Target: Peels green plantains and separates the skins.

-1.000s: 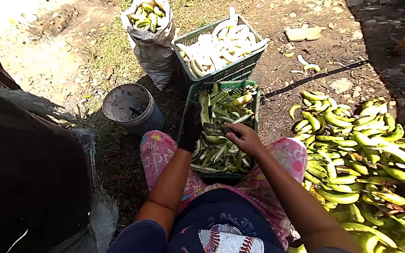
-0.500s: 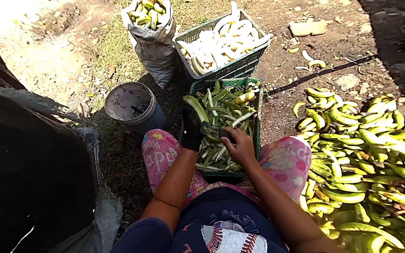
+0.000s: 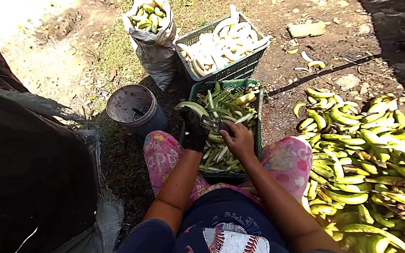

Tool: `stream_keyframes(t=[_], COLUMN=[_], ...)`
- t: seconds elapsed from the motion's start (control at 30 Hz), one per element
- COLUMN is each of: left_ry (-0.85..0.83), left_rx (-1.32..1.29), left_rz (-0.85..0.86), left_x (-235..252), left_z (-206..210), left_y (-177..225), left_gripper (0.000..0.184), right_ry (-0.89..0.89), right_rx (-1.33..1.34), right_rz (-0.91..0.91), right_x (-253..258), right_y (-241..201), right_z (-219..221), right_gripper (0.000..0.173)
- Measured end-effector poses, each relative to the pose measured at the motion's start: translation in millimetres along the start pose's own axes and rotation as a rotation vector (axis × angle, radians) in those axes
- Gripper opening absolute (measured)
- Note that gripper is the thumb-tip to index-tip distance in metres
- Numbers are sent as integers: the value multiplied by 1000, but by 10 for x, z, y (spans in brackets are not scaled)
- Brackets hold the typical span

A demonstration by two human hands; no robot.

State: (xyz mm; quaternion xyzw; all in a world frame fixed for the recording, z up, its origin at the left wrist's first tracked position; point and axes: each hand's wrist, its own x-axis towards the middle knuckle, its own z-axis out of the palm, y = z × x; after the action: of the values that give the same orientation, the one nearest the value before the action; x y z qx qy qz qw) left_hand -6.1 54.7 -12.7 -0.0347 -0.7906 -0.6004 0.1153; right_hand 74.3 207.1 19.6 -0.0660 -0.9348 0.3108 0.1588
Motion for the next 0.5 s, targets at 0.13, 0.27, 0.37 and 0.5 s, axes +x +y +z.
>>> stream_keyframes(t=[0.13, 0.27, 0.37, 0.5], left_ry=[29, -332, -759, -766], left_rx=[-82, -153, -36, 98], left_rz=[23, -85, -87, -114], left_x=[41, -59, 4, 14], left_z=[53, -202, -457, -410], left_y=[407, 369, 281, 128], left_gripper=[49, 35, 31, 35], right_ry=[116, 105, -7, -85], right_rx=[-60, -178, -247, -243], right_rz=[-23, -183, -275, -275], right_x=[8, 594, 880, 758], right_y=[12, 211, 174, 84], right_z=[-2, -345, -513, -410], right_gripper=[60, 59, 58, 57])
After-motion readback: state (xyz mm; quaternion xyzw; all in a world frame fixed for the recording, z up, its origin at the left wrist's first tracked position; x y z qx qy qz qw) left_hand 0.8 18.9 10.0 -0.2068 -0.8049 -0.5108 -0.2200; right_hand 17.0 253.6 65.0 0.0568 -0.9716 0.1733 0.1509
